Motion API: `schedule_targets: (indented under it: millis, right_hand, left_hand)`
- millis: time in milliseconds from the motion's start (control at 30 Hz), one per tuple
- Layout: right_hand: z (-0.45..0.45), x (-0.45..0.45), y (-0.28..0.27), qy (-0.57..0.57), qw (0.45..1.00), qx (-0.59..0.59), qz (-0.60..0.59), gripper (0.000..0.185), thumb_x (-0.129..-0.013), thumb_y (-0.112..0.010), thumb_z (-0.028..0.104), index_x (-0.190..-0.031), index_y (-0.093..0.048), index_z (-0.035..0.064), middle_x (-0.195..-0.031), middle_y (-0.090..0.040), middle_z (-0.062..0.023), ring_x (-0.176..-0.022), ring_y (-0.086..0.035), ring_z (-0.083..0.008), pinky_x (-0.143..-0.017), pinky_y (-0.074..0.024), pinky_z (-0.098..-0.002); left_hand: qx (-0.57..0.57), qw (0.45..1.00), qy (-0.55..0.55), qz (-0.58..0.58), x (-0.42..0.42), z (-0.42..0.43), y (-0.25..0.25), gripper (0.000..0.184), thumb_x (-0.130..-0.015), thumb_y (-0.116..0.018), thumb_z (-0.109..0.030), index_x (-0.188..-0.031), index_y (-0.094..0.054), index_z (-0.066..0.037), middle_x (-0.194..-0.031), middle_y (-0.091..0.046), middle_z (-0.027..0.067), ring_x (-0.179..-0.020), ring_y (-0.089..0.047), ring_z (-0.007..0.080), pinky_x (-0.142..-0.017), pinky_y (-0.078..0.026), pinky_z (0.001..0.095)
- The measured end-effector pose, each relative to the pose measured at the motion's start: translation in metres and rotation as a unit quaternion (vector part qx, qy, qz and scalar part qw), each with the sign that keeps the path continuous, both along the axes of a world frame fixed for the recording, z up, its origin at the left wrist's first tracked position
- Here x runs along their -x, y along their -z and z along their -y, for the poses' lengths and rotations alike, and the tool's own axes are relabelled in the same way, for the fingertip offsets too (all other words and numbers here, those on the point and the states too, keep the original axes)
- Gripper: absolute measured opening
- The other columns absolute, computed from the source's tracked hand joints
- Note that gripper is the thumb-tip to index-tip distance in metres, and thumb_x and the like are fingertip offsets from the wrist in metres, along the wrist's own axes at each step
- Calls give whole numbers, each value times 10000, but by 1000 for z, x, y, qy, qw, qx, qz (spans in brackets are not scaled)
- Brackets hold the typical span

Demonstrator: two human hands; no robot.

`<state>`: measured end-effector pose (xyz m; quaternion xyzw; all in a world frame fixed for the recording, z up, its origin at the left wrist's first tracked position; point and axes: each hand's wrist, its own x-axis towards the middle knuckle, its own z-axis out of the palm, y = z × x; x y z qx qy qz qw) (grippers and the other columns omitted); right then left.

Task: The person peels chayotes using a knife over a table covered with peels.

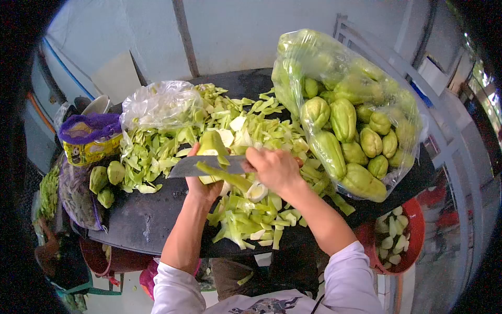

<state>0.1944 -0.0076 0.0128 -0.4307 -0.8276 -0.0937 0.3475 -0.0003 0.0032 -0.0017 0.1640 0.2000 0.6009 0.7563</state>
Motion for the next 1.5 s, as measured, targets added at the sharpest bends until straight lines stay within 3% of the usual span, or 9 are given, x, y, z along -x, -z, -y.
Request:
schedule_targets:
  millis: [100,333,400,700,767,967,1133,1300,1500]
  right_hand:
    - [4,2,-4,-8,1000,5,-8,180,-739,-700,76,-754,-520,83,-674,-637,-81,-561,-633,-292,-489,-488,-396]
    - [-2,-8,-4,12,999,47,-2,193,-759,-702,73,-785,-511,73,-696,-644,-95,-566,-631,-318,-492,-487,-406]
    - [2,-3,-8,-18,1000,-13,-2,153,-857,-658,150,-802,-533,81,-650,-649,-123,-520,-645,-272,-445,-496,-390]
    - [-7,-5,-1,17,1000,8,9,165,-937,-569,174,-820,-523,68,-660,-670,-120,-495,-643,-249,-424,-493,-388]
    - [-8,-1,-1,46,998,49,-7,166,-821,-672,98,-813,-509,68,-679,-651,-123,-588,-655,-315,-511,-505,-421]
    - [-27,-23,12,94,993,77,0,123,-870,-627,118,-850,-516,69,-662,-650,-139,-595,-652,-354,-533,-507,-465]
    - [-27,-22,-2,155,961,228,18,50,-863,-577,62,-899,-543,53,-700,-646,-198,-649,-641,-413,-590,-508,-506]
    - [-26,-41,0,194,965,176,27,124,-880,-523,81,-994,-569,65,-722,-654,-216,-715,-667,-411,-635,-510,-537]
    - [-21,-32,0,154,980,126,-11,119,-831,-627,105,-916,-555,63,-642,-624,-165,-623,-655,-361,-568,-524,-483]
  left_hand:
    - [-22,998,49,-27,-1,6,-3,407,-959,-487,-431,-1127,-595,-77,-979,-670,97,-889,-653,231,-826,-529,361]
    - [-52,998,37,-18,5,-1,6,494,-950,-461,-468,-1176,-592,-49,-1047,-672,146,-920,-656,268,-819,-544,396]
    - [-45,997,49,-49,1,5,3,465,-952,-451,-436,-1177,-593,-54,-1053,-672,125,-936,-652,250,-821,-545,392]
    - [-43,998,6,-47,-3,17,-2,472,-936,-454,-431,-1210,-570,-65,-1150,-635,102,-1005,-642,231,-854,-540,376]
    - [-23,995,-3,-94,-10,20,4,467,-933,-464,-448,-1187,-576,-73,-1108,-648,103,-972,-650,230,-843,-543,375]
    - [-22,997,45,-63,-4,8,-5,481,-914,-513,-463,-1134,-576,-40,-990,-666,141,-850,-666,282,-784,-561,425]
    - [-50,994,41,-85,1,3,3,508,-914,-505,-471,-1159,-567,-30,-1008,-659,154,-837,-667,281,-752,-571,424]
    - [-102,994,24,-36,1,11,-13,551,-918,-471,-487,-1229,-549,-39,-1055,-648,171,-839,-669,297,-687,-579,402]
    - [-26,996,-22,76,7,-3,-4,494,-945,-494,-463,-1205,-553,-47,-1063,-623,148,-962,-603,294,-883,-507,442]
